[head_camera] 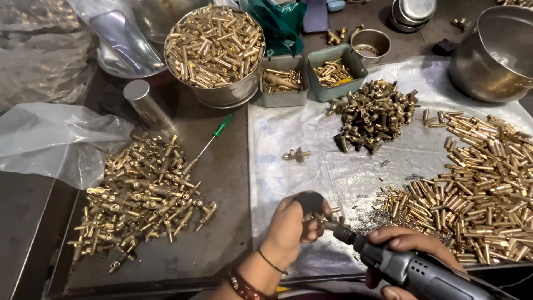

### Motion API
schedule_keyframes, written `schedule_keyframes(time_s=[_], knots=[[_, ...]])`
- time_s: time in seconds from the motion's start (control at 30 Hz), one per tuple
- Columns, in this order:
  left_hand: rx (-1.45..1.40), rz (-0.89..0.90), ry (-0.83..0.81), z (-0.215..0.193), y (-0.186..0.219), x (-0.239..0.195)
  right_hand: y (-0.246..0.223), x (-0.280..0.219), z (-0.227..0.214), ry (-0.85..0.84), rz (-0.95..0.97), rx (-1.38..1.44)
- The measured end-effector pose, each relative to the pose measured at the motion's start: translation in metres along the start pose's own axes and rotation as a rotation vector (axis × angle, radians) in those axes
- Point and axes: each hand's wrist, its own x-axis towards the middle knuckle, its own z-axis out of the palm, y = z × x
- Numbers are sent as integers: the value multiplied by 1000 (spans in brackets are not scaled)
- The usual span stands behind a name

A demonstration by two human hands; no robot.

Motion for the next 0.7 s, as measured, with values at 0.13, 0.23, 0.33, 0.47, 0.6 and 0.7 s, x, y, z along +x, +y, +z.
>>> schedule_keyframes(time_s=[0.13,0.23,0.33,0.47,0.6,0.7], knots=[[-11,33,-28,8,12,-12,-2,4,-1,-26,17,25],[-84,25,-54,5,6,-14,3,0,-1,-45,14,32],[-64,-17,-72,6,8,-13,3,1,-2,-44,18,42],[-18,-7,-61,12,10,-18,5,-3,-9,-66,46,84],[-44,16,-62,15,9,-19,13,-6,-14,-38,31,91],[-53,32,-70,14,10,-21,19,-8,-21,-53,-1,50]])
